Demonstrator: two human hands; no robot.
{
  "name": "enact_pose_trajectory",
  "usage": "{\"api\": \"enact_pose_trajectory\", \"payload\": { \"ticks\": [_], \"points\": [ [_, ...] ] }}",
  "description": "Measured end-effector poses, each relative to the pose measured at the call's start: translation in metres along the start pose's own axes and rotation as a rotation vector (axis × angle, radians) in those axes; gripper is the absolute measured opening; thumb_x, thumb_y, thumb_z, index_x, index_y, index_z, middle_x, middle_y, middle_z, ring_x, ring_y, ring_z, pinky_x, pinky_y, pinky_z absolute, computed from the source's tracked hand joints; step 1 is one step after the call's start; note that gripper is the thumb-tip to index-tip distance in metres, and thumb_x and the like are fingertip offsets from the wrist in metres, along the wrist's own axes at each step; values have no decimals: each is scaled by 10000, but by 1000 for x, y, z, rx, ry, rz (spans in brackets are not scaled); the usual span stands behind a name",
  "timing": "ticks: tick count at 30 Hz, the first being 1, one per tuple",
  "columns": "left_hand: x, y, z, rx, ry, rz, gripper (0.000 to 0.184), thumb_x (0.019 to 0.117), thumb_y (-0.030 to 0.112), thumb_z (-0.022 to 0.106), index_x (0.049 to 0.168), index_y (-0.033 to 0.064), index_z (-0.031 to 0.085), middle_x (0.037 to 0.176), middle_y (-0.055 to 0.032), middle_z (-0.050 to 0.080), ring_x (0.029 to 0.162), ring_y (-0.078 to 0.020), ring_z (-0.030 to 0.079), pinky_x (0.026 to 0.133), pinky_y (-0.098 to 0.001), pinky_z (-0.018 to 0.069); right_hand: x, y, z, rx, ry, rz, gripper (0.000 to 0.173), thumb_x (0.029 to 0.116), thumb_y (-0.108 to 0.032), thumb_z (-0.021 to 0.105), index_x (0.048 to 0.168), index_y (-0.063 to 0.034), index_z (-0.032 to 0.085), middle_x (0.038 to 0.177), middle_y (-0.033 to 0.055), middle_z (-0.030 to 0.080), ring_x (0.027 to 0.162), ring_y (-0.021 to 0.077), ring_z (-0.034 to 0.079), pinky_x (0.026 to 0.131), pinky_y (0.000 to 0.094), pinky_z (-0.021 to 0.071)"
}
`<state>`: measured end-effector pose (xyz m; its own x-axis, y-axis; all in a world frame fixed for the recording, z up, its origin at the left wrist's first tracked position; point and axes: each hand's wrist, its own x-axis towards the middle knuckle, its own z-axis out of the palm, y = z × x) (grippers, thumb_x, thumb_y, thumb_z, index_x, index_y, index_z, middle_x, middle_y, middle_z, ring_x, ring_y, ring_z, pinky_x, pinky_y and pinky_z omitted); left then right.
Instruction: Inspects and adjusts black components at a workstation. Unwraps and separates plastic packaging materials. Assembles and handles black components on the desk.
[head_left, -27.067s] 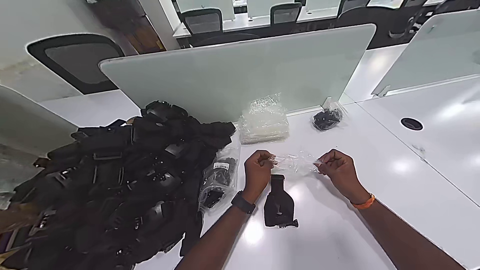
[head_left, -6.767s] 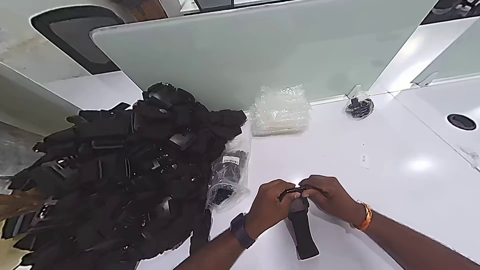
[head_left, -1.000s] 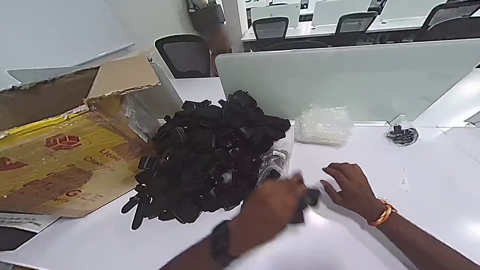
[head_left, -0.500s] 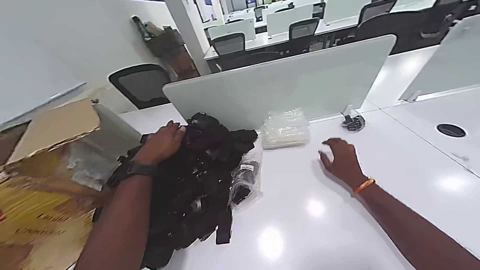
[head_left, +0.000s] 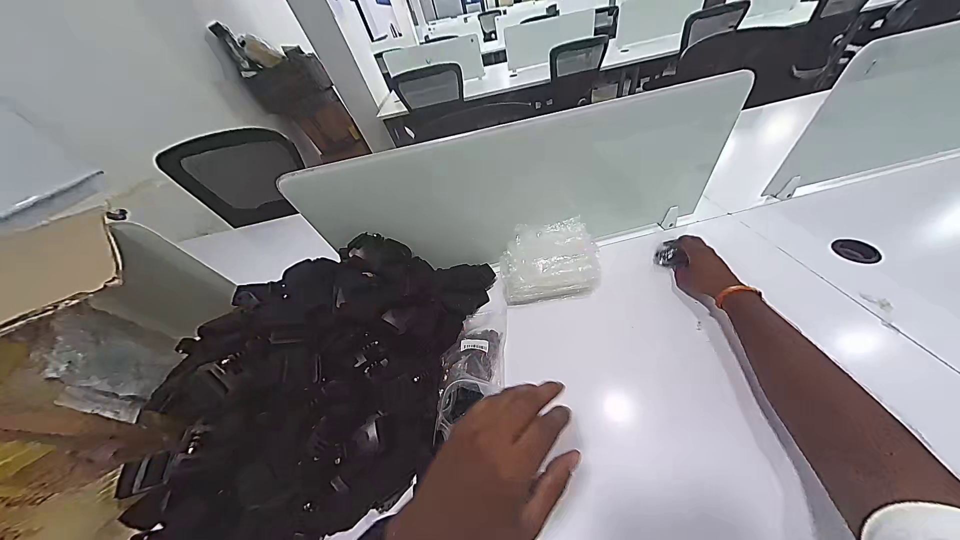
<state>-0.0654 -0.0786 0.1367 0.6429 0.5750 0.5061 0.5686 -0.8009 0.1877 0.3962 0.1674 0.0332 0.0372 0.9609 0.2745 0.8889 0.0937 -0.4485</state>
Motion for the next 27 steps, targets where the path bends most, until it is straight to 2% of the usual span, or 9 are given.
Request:
{"api": "enact_pose_trajectory", "payload": {
  "ticks": [3, 5, 8, 10, 11, 14, 23, 25, 27],
  "points": [
    [-3, 3, 52, -168, -103, -28, 316, 1011, 352, 601, 1145, 94, 726, 1300, -76, 679, 1158, -194, 666, 958, -345, 565, -29, -9, -11, 62, -121, -327, 304, 747, 187, 598, 976, 14, 697, 1374, 203, 613, 1342, 383, 527, 1153, 568, 387],
    [-1, 0, 82, -261, -182, -118, 325, 1009, 320, 607, 1184, 67, 712, 1294, -87, 681, 1160, -207, 669, 985, -360, 554, -54, -28, -25, 77, -195, -408, 322, 749, 178, 533, 873, -36, 741, 1460, 183, 566, 1409, 384, 469, 1167, 581, 360],
    [12, -5, 114, -472, -254, -373, 383, 994, 256, 623, 1294, 19, 653, 1276, -149, 675, 1102, -227, 689, 975, -384, 560, -93, -56, -37, 152, -223, -337, 254, 932, -111, 608, 1152, -47, 719, 1430, 154, 584, 1329, 313, 554, 1101, 559, 446],
    [28, -10, 131, -621, -268, -583, 446, 991, 243, 627, 1361, -5, 595, 1287, -184, 655, 1024, -221, 712, 924, -381, 589, -113, -77, -36, 51, -308, -220, 560, 943, -469, 670, 1389, -137, 604, 1446, 115, 575, 1317, 300, 564, 1079, 577, 456],
    [37, -14, 138, -682, -261, -670, 471, 993, 250, 636, 1375, -18, 571, 1284, -191, 654, 991, -215, 725, 894, -376, 606, -120, -86, -31, -16, -345, -196, 629, 921, -529, 673, 1427, -169, 573, 1467, 104, 555, 1314, 316, 557, 1055, 592, 461],
    [57, -24, 155, -831, -179, -846, 532, 994, 280, 659, 1392, -44, 519, 1127, -156, 726, 905, -200, 747, 840, -385, 626, -136, -107, -7, -61, -299, -239, 440, 926, -338, 672, 1306, -117, 643, 1408, 150, 577, 1241, 378, 574, 997, 571, 493],
    [60, -41, 180, -1217, 142, -932, 572, 924, 19, 707, 1399, -59, 399, 884, -161, 743, 722, -202, 744, 697, -340, 634, -176, -130, 38, 183, -25, -468, 144, 959, -148, 589, 959, -45, 689, 1207, 158, 638, 1040, 203, 648, 866, 299, 562],
    [60, -43, 181, -1256, 235, -927, 559, 885, -37, 722, 1346, -48, 407, 856, -159, 739, 702, -210, 737, 670, -339, 626, -175, -130, 40, 150, 16, -513, 136, 967, -124, 578, 957, -61, 698, 1229, 151, 638, 1128, 224, 625, 957, 322, 538],
    [61, -44, 181, -1255, 305, -903, 519, 861, -55, 742, 1271, -39, 425, 848, -141, 744, 709, -196, 738, 673, -327, 618, -174, -129, 38, 62, 80, -522, 171, 967, -124, 553, 992, -102, 721, 1281, 119, 647, 1267, 287, 568, 1087, 465, 452]
  ]
}}
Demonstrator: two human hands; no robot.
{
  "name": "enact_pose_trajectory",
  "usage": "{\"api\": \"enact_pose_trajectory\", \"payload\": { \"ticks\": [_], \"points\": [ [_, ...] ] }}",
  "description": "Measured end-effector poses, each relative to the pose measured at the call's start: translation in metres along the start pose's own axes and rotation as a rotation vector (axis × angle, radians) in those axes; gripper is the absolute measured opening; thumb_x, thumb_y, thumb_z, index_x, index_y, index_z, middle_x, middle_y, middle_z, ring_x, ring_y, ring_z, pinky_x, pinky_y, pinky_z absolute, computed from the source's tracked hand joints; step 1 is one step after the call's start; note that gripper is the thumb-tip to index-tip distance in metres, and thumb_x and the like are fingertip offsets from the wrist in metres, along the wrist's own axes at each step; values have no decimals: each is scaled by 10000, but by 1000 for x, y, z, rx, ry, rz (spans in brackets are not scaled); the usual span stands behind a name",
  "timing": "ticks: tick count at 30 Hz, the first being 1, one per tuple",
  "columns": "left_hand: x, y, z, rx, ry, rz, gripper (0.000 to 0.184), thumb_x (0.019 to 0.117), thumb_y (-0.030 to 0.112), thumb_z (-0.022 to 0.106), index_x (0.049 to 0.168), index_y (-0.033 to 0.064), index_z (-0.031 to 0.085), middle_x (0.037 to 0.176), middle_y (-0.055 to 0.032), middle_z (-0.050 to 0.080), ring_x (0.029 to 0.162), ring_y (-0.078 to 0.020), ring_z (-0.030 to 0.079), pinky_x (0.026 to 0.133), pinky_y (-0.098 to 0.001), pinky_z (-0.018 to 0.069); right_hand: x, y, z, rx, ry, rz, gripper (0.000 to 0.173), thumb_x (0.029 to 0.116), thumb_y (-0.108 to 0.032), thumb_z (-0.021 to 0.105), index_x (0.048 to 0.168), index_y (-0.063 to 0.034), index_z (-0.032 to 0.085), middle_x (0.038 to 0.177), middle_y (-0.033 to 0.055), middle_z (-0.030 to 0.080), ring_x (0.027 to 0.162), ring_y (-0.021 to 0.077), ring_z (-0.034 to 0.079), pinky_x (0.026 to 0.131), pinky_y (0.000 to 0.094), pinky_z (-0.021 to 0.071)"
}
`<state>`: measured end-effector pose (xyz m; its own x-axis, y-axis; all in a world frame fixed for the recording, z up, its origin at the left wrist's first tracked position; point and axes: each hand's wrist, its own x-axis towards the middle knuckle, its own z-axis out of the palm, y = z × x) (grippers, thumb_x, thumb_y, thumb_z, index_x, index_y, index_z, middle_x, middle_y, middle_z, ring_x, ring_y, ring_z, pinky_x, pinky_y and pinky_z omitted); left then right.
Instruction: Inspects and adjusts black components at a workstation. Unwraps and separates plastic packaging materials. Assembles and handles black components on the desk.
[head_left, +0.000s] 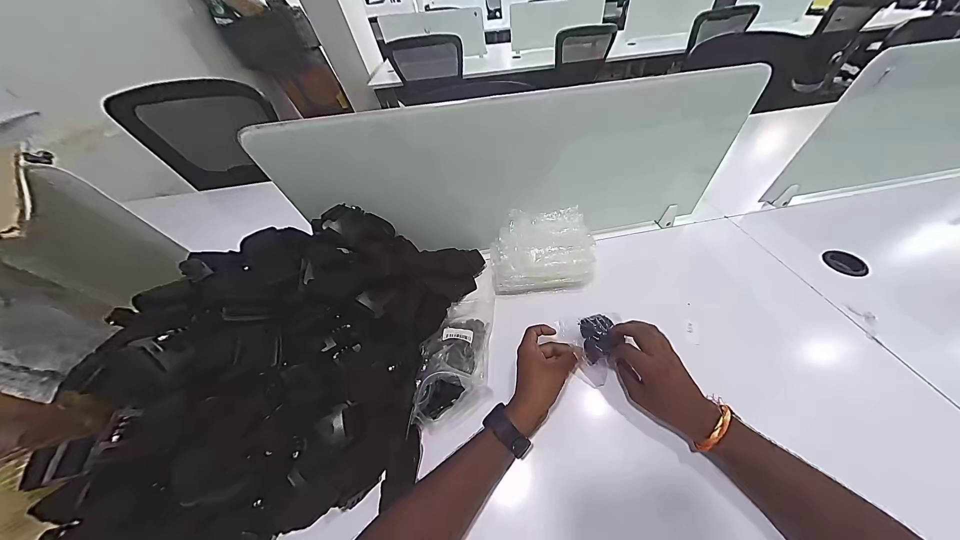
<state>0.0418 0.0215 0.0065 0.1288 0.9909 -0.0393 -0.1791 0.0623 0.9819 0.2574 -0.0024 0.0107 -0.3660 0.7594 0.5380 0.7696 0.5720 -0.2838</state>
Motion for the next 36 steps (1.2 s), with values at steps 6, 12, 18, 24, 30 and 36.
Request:
{"api": "enact_pose_trajectory", "payload": {
  "ticks": [6, 12, 18, 24, 30, 36],
  "points": [
    [-13, 2, 14, -50, 10, 76, 474, 793, -67, 811, 1089, 2, 446, 767, -100, 730, 666, -176, 727, 648, -314, 612, -8, -11, -6, -68, 117, -26, 354, 971, -490, 613, 1040, -165, 736, 1079, 71, 695, 1004, 244, 626, 839, 450, 461],
    [-20, -3, 21, -61, -32, 73, 555, 745, -86, 837, 1132, -6, 446, 738, -80, 712, 646, -162, 715, 646, -310, 614, -13, -21, -6, -32, 24, 0, 227, 1001, -343, 589, 1003, -182, 749, 1015, 42, 699, 927, 221, 642, 788, 436, 468],
    [-20, -8, 18, -89, -131, 96, 495, 794, -109, 792, 1161, -32, 469, 861, -124, 747, 776, -218, 755, 751, -365, 640, -15, -18, -6, 30, -1, 22, 221, 967, -218, 540, 989, -160, 753, 1058, 36, 720, 955, 188, 660, 795, 423, 471],
    [-23, -9, 18, -10, -162, 152, 373, 847, -92, 736, 1138, -43, 508, 892, -97, 737, 791, -175, 737, 746, -328, 627, -16, -16, -5, 92, -1, 46, 264, 984, -329, 555, 1017, -135, 730, 1062, 45, 730, 949, 181, 671, 793, 421, 485],
    [-26, -10, 17, 117, -197, 213, 316, 861, -39, 749, 1102, -29, 545, 879, -76, 735, 789, -157, 729, 745, -317, 622, -18, -14, -6, 156, -27, 63, 228, 1023, -289, 556, 1010, -139, 727, 1023, 22, 732, 925, 152, 671, 799, 396, 490],
    [-29, -11, 19, 205, -183, 304, 233, 840, -2, 724, 1017, 0, 572, 833, -41, 717, 717, -114, 689, 665, -275, 584, -14, -20, -9, 22, -56, 40, 234, 1002, -255, 500, 963, -105, 675, 938, 66, 691, 842, 220, 649, 718, 415, 472]
  ]
}}
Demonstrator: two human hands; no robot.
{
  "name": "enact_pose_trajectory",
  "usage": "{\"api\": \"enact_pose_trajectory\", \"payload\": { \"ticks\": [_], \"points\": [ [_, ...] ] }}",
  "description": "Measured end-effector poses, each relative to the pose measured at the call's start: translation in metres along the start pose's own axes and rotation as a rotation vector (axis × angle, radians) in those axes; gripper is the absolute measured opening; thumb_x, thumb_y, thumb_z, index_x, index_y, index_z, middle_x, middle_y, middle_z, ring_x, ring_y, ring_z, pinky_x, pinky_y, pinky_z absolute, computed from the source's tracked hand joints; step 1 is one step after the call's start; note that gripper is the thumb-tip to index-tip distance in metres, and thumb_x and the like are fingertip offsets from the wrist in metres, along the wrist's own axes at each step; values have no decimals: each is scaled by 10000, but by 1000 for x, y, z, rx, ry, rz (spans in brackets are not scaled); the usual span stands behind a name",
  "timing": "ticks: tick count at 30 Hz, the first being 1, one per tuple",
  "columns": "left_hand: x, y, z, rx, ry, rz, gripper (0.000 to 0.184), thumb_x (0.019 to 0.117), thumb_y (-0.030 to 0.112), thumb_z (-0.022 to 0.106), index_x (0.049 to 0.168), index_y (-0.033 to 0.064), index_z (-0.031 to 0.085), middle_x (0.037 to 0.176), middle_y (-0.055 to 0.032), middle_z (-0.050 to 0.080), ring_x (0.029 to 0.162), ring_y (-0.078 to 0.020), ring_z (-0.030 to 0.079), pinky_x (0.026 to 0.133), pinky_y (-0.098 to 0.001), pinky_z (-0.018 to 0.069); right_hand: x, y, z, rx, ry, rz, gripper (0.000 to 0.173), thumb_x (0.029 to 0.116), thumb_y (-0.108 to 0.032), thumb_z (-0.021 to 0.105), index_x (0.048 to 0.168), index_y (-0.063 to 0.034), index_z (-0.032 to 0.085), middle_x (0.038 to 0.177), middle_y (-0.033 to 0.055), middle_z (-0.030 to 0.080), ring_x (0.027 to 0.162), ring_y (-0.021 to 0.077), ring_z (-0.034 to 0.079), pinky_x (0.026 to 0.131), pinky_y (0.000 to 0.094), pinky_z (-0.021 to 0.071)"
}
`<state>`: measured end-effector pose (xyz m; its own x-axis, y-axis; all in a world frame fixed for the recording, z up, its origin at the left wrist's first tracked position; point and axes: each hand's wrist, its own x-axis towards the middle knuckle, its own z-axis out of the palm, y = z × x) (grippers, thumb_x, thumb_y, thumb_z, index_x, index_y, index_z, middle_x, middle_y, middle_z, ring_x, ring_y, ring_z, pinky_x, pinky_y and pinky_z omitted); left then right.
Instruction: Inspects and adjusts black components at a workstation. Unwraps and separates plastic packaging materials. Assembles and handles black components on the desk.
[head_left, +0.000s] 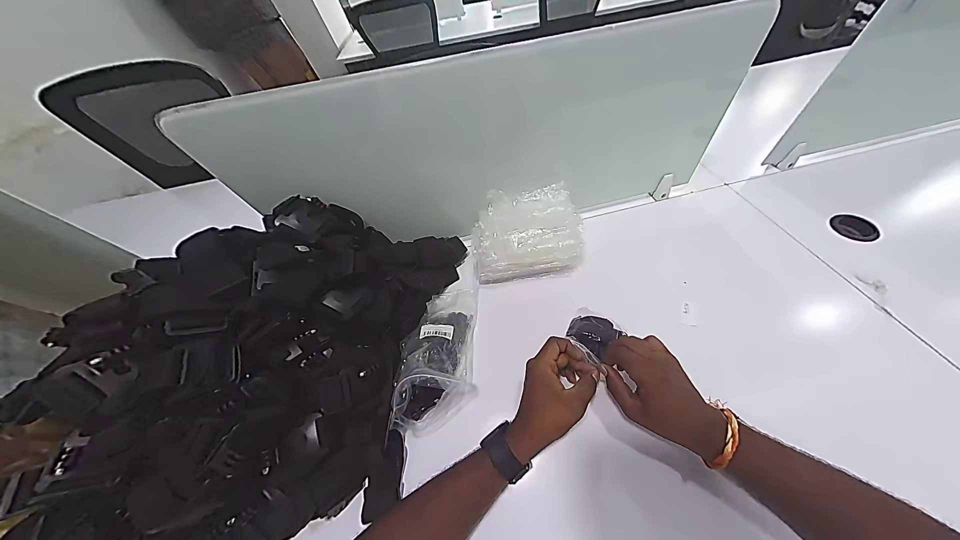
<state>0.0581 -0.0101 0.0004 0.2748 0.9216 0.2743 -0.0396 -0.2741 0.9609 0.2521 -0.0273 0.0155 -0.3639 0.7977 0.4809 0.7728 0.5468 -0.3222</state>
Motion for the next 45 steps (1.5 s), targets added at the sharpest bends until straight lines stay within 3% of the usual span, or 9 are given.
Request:
{"api": "enact_pose_trajectory", "payload": {
  "ticks": [7, 10, 14, 18, 26, 30, 33, 38, 45],
  "points": [
    [11, -7, -15, 186, 216, 12, 155, 820, 39, 677, 940, 29, 578, 777, -22, 676, 647, -84, 631, 576, -236, 524, 9, 31, -23, 38, 201, 66, 254, 991, -250, 487, 910, -84, 661, 843, 72, 659, 766, 203, 612, 683, 406, 465],
    [10, -11, -15, 337, 206, 126, 173, 856, 102, 703, 976, -4, 637, 1029, -109, 668, 893, -146, 652, 730, -272, 559, 5, 25, -18, 160, 67, -44, 270, 1019, -281, 510, 953, -74, 672, 903, 91, 678, 862, 215, 660, 762, 410, 544],
    [7, -11, -12, 401, 119, 248, 67, 898, 81, 663, 872, 29, 695, 1274, -204, 613, 1183, -225, 608, 990, -333, 532, 7, 29, -17, 183, 124, 65, 408, 1054, -341, 471, 1240, -24, 648, 1263, 177, 643, 1180, 259, 618, 957, 420, 539],
    [9, -18, -13, 414, 24, 158, 171, 932, 54, 657, 1062, -7, 749, 1318, -226, 634, 1220, -218, 638, 1033, -324, 537, 10, 47, -9, 252, -81, 232, 542, 1058, -385, 468, 1506, -81, 477, 1554, 133, 468, 1428, 240, 457, 1161, 441, 417],
    [10, -13, -15, 466, 0, -21, 444, 827, 216, 811, 1198, -7, 712, 1453, -190, 559, 1263, -203, 612, 1059, -327, 514, 7, 39, 6, 476, -77, 165, 391, 946, -212, 717, 1264, -21, 590, 1146, 74, 688, 1043, 79, 664, 941, 253, 555],
    [11, -17, -16, 412, 15, 10, 303, 874, 218, 765, 1091, 5, 761, 1465, -228, 548, 1355, -275, 550, 1122, -394, 470, 8, 37, 2, 717, -112, 109, 495, 872, -130, 801, 1270, 19, 548, 1181, 70, 673, 1076, 88, 670, 962, 269, 578],
    [12, -20, -17, 360, 36, 2, 144, 892, 88, 698, 967, -20, 756, 1445, -218, 571, 1348, -258, 560, 1113, -381, 483, 9, 45, -1, 796, -176, 136, 443, 895, -53, 747, 1282, 18, 544, 1211, 76, 665, 1101, 117, 671, 985, 298, 576],
    [13, -14, -18, 376, 35, -14, 129, 890, 61, 667, 942, -32, 739, 1400, -197, 576, 1268, -242, 583, 1055, -367, 510, 13, 62, -9, 555, -42, 166, 102, 960, -100, 627, 989, -29, 694, 892, 12, 694, 798, 41, 646, 754, 225, 553],
    [16, -13, -23, 165, 85, -26, 206, 986, 136, 609, 920, -20, 726, 1236, -160, 624, 1079, -158, 637, 903, -285, 562, 20, 109, -40, 192, 303, 387, 209, 1008, -68, 534, 1162, 13, 650, 1011, 151, 655, 828, 196, 637, 752, 385, 554]
  ]
}}
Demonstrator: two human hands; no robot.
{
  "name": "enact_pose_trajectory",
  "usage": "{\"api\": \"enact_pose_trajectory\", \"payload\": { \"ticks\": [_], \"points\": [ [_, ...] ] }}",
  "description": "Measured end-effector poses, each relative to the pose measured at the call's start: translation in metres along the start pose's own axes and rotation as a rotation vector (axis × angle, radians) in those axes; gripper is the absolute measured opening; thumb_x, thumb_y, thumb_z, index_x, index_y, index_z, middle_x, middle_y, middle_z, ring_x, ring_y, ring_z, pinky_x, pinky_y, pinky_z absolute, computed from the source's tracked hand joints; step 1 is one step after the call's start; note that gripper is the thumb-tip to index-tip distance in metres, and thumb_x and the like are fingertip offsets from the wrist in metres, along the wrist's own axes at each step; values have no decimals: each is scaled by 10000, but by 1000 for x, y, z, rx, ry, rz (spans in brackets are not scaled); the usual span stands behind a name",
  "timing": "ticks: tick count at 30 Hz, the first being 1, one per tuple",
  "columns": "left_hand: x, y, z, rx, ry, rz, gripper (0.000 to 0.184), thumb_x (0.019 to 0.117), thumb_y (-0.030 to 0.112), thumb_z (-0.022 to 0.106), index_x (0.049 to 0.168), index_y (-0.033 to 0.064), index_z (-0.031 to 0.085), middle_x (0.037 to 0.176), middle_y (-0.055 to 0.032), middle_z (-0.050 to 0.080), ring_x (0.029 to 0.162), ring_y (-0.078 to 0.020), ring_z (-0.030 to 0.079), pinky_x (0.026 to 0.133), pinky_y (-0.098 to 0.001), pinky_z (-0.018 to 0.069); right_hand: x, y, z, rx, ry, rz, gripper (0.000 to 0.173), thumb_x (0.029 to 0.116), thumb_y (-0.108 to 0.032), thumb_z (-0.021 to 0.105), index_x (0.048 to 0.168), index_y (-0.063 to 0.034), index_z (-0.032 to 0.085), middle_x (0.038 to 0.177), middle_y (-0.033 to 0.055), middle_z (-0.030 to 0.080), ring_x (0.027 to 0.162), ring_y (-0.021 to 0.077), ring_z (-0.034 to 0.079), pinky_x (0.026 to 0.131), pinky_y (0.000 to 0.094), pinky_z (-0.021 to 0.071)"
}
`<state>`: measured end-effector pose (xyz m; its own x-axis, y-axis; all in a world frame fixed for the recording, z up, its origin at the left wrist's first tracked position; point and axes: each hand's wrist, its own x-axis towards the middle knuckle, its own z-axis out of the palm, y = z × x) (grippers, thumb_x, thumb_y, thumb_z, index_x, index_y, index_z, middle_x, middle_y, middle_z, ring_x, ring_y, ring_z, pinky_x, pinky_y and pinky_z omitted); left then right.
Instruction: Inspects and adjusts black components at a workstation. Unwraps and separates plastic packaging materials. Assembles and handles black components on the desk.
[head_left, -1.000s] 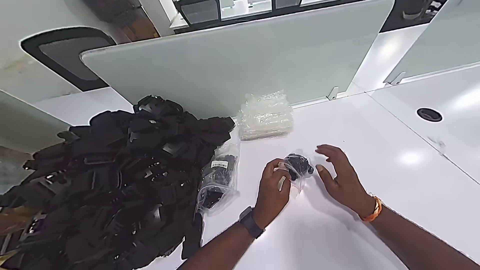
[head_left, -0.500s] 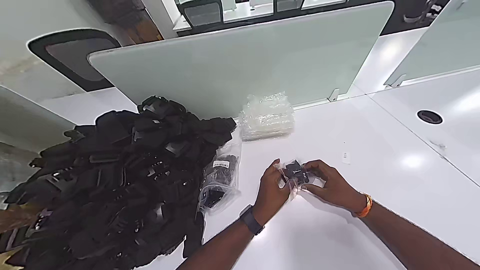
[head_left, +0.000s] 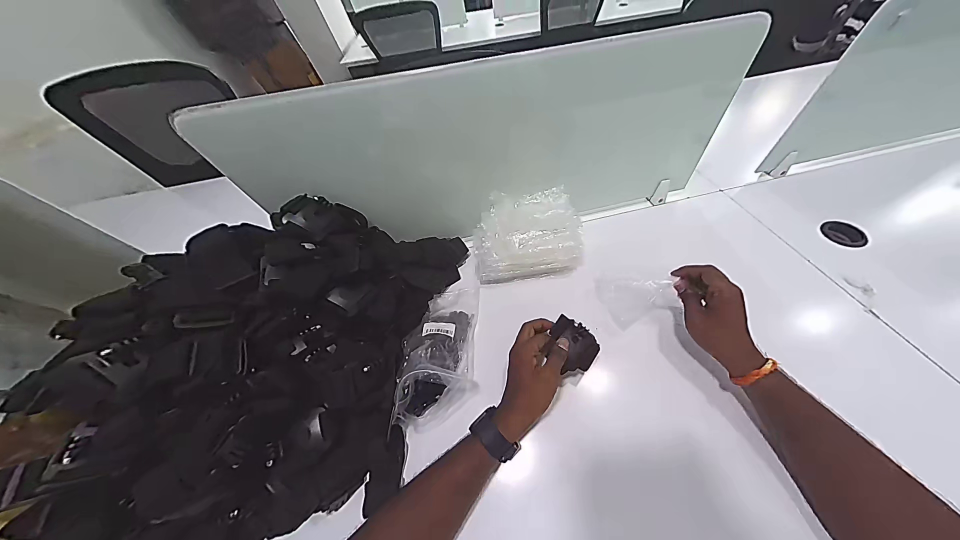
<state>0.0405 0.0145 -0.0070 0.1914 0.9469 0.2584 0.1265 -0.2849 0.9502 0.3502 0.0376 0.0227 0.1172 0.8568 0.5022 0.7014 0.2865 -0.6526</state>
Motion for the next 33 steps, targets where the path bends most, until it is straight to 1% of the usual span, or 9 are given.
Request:
{"api": "enact_pose_trajectory", "payload": {
  "ticks": [2, 5, 9, 12, 14, 17, 22, 28, 33],
  "points": [
    [1, -1, -2, -9, -3, 11, 212, 961, 135, 599, 847, -7, 708, 1184, -145, 651, 1047, -151, 641, 875, -288, 556, 5, 8, -3, 65, -11, 82, 234, 1033, -88, 513, 1196, 15, 645, 1007, 139, 662, 819, 166, 625, 760, 364, 543],
    [0, 0, -2, 65, -65, 46, 203, 891, 142, 652, 744, 4, 664, 1111, -143, 697, 1003, -141, 666, 832, -284, 558, 5, 10, 0, 117, -40, 167, 220, 1047, -159, 516, 1101, 1, 657, 910, 88, 633, 755, 116, 592, 701, 310, 517],
    [0, 1, -2, 212, -152, 48, 243, 870, 221, 689, 737, 19, 667, 1137, -138, 706, 1052, -187, 664, 894, -345, 547, 1, 12, 3, -112, -74, -26, 249, 977, -173, 569, 1106, 21, 659, 1232, 193, 633, 1138, 281, 628, 976, 462, 526],
    [1, 1, -3, 266, -152, 51, 237, 865, 257, 694, 857, 21, 676, 1066, -123, 700, 985, -194, 659, 863, -359, 542, -2, -4, -5, -349, -132, -211, 562, 864, -354, 608, 1345, -63, 590, 1552, 168, 455, 1460, 384, 378, 1135, 652, 300],
    [1, 1, -3, 291, -158, 52, 259, 871, 270, 681, 934, 20, 693, 1054, -120, 698, 979, -201, 655, 869, -366, 539, -3, -21, -9, -436, -114, -361, 672, 895, -486, 526, 1456, -116, 524, 1612, 130, 396, 1529, 361, 269, 1164, 697, 179],
    [0, 1, -3, 320, -175, 60, 278, 870, 268, 657, 992, 23, 702, 1058, -118, 695, 1003, -217, 646, 879, -373, 533, -3, -32, -4, -471, -175, -443, 786, 967, -667, 376, 1557, -153, 445, 1659, 88, 342, 1569, 320, 194, 1196, 713, 86],
    [0, 2, -2, 336, -200, 69, 277, 878, 273, 651, 988, 23, 698, 1066, -121, 690, 1013, -224, 639, 887, -374, 528, 0, -20, 30, -631, -732, -156, 951, 902, -853, 281, 1643, -257, 274, 1712, 50, 217, 1580, 331, 149, 1189, 736, 68],
    [0, 0, -3, 335, -215, 65, 298, 884, 289, 648, 1001, 20, 695, 1081, -126, 686, 1037, -235, 637, 901, -383, 525, 12, -22, 23, -537, -505, -265, 925, 917, -819, 316, 1625, -224, 326, 1711, 53, 219, 1587, 294, 133, 1208, 697, 96],
    [1, 1, -2, 338, -224, 78, 295, 891, 289, 641, 996, 19, 696, 1090, -132, 685, 1037, -238, 635, 905, -387, 523, 2, -18, 31, -436, -693, -137, 883, 950, -752, 386, 1636, -205, 289, 1703, 33, 246, 1588, 253, 138, 1225, 680, 31]
  ]
}}
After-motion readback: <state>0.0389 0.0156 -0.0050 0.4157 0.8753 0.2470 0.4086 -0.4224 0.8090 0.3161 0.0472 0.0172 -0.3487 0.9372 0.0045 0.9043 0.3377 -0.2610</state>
